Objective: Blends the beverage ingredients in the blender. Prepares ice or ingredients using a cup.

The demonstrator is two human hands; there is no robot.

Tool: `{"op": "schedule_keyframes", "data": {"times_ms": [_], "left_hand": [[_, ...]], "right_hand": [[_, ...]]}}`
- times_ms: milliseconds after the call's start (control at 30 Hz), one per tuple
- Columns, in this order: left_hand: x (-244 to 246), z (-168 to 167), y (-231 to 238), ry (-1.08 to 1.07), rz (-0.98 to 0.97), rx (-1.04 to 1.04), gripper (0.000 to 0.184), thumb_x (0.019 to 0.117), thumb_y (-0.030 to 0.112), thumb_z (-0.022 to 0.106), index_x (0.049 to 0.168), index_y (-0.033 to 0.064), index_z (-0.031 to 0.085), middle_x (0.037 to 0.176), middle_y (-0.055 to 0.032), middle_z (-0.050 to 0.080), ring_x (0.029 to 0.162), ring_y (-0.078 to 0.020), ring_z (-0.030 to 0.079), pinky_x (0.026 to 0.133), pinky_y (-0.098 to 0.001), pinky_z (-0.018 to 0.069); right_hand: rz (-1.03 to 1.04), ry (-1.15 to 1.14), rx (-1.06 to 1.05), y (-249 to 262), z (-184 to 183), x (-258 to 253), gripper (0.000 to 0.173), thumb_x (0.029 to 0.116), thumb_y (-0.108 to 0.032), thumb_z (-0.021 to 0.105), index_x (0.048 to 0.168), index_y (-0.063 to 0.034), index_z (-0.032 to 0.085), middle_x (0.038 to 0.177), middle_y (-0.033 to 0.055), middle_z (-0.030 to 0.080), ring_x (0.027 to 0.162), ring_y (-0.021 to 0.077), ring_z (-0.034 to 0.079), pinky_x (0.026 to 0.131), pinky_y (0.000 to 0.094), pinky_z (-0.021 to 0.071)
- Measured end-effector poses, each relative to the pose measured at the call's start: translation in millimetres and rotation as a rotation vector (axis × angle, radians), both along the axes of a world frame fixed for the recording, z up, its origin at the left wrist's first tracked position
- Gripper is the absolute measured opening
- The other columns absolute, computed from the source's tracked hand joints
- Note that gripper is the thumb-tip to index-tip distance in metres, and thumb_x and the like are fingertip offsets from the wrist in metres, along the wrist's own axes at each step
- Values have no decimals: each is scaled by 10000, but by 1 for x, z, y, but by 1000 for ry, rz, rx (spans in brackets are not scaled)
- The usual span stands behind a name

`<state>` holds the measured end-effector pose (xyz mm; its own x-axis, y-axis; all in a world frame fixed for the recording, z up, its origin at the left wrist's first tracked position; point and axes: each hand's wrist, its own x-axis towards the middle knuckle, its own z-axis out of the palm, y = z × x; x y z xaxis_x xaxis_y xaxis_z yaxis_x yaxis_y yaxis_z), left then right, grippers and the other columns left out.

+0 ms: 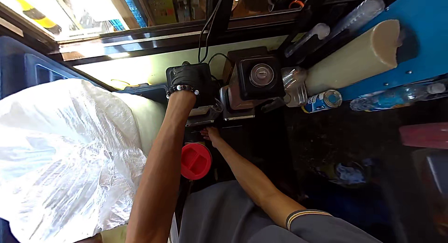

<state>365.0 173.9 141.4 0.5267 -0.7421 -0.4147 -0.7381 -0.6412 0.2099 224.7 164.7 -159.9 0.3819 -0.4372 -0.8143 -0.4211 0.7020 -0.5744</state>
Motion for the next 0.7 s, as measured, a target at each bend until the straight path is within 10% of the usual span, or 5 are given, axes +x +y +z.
{"op": "schedule_keyframes", "data": {"times_ms": [200, 367, 467, 700], "left_hand": [[-10, 29, 13, 68, 47, -90, 343, 1074, 71, 395, 1105, -205, 596, 1176, -391, 615, 1192, -524, 580, 987, -608, 428], [10, -70, 10, -298, -49, -414, 394, 1066, 174, 409, 972, -108, 667, 960, -304, 686, 945, -481, 681, 821, -641, 513], [0, 22, 7, 73, 33, 23, 336, 1078, 59, 376, 1140, -193, 589, 1223, -380, 602, 1226, -512, 560, 1011, -612, 409], [1, 26, 9, 36, 47, -52, 291, 1054, 12, 402, 1104, -203, 591, 1188, -391, 607, 1193, -526, 574, 995, -626, 416]], "right_hand": [[-48, -53, -2, 11, -5, 4, 463, 1147, -291, 226, 1448, -3, 426, 1320, 195, 655, 1176, 258, 653, 980, 420, 512], [-84, -79, 8, 14, -13, 3, 478, 1148, -330, 204, 1441, -17, 417, 1294, 186, 675, 1155, 244, 665, 953, 408, 516], [-114, -113, 13, 18, -14, 1, 483, 1145, -337, 203, 1438, -22, 421, 1309, 191, 660, 1153, 240, 664, 938, 405, 523], [-153, -145, 32, 22, -15, 0, 511, 1142, -377, 186, 1450, -31, 402, 1325, 198, 652, 1174, 245, 657, 954, 402, 517]]}}
